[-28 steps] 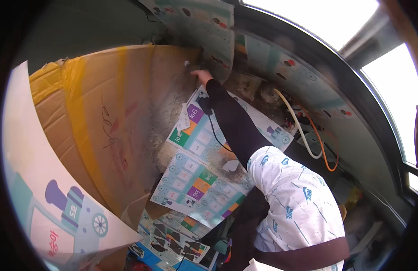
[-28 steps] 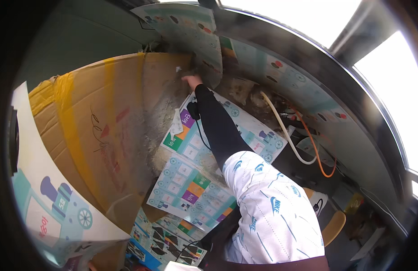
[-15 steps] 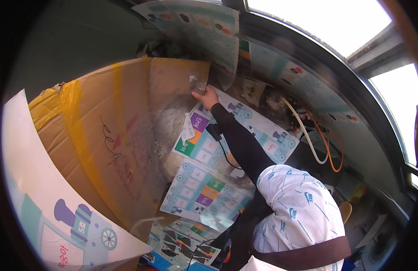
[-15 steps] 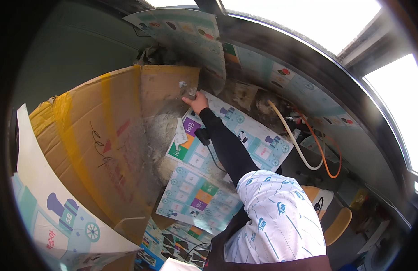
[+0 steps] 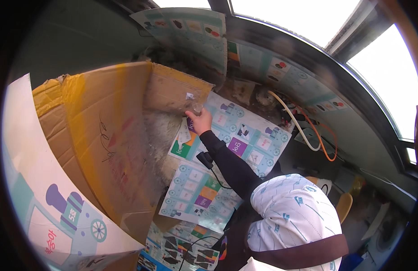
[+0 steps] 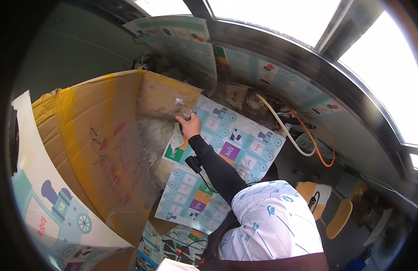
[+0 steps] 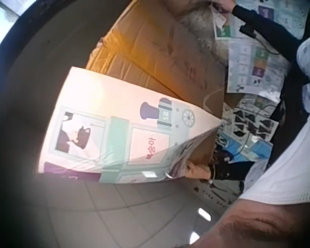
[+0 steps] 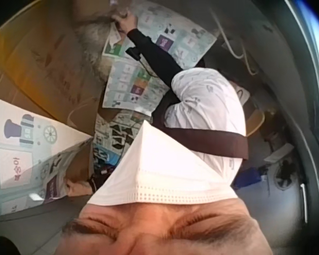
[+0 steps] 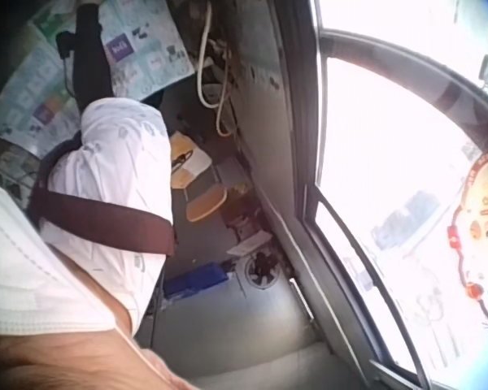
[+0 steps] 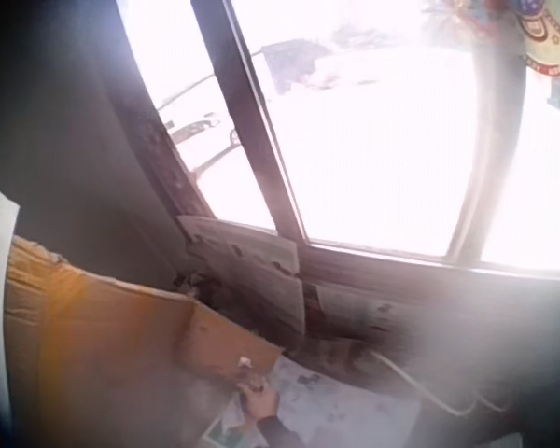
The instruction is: Cutting out paper components or pattern materials from a large box/sheet using scissors in a workshop environment.
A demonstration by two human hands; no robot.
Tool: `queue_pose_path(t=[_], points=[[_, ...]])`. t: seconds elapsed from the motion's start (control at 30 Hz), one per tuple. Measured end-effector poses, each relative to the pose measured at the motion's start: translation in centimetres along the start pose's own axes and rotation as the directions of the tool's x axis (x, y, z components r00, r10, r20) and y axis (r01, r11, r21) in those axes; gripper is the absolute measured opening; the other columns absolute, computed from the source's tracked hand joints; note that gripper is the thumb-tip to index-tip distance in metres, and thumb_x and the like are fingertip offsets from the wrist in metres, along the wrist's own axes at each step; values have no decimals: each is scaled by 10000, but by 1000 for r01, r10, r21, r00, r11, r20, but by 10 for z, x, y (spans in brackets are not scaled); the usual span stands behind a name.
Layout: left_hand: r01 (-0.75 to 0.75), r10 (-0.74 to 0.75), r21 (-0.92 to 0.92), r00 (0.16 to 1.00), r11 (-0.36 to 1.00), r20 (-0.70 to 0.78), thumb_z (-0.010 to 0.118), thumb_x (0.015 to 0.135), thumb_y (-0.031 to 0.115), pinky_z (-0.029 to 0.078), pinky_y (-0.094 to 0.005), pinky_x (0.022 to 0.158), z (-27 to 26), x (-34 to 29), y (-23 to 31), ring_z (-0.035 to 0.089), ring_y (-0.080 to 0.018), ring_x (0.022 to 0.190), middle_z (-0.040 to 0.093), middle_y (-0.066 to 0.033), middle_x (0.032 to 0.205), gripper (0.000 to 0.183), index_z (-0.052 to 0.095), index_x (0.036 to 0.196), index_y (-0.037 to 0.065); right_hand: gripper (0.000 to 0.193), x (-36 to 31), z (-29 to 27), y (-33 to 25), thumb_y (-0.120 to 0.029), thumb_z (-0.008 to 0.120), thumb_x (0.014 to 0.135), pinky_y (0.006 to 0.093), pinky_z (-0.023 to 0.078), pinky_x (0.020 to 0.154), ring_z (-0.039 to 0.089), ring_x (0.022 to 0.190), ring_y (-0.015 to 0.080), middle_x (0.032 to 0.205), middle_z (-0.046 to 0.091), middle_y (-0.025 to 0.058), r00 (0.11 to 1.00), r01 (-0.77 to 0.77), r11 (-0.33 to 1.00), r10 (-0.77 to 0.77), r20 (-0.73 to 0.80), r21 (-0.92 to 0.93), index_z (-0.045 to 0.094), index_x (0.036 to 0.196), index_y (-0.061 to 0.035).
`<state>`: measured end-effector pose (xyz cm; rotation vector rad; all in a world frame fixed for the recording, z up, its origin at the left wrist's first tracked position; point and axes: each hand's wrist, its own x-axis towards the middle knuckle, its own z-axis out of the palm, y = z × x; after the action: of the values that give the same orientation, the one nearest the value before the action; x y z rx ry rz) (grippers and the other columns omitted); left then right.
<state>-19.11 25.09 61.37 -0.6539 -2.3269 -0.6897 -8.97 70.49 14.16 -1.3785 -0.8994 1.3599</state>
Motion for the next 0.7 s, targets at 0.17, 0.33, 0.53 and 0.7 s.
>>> queue_pose_path(t=[0.17,0.33,0.53,0.7], points=[[30,-33,-31,996,999,-86,635,860,138,448,-405,665,-3,5,6,509,-260,654,641,-208,757,258,668,799,-111,332,-20,1,9,-218,811,725,318,505,693,672,757,184,846,715,115,1000,-14,994,16,-15,108,643,899,9],[-100,122,212,988,972,-92,626,844,126,439,-404,724,11,13,43,508,-269,682,642,-203,780,234,667,835,-103,341,-15,1,10,-215,811,725,313,503,684,668,751,173,842,713,107,999,-41,975,39,14,219,638,914,11],[-85,34,294,984,952,174,620,837,115,425,-406,787,17,30,40,522,-282,742,635,-190,824,222,651,868,-103,282,-18,-12,17,-164,800,744,278,496,668,646,740,117,843,714,85,996,-86,969,86,10,230,638,898,8],[-258,254,-18,960,966,-122,615,837,110,416,-421,794,19,45,25,520,-301,789,631,-184,851,205,630,870,-92,231,-33,-16,-12,-130,782,768,274,501,661,632,735,97,835,709,70,998,-36,905,9,67,423,645,886,14]])
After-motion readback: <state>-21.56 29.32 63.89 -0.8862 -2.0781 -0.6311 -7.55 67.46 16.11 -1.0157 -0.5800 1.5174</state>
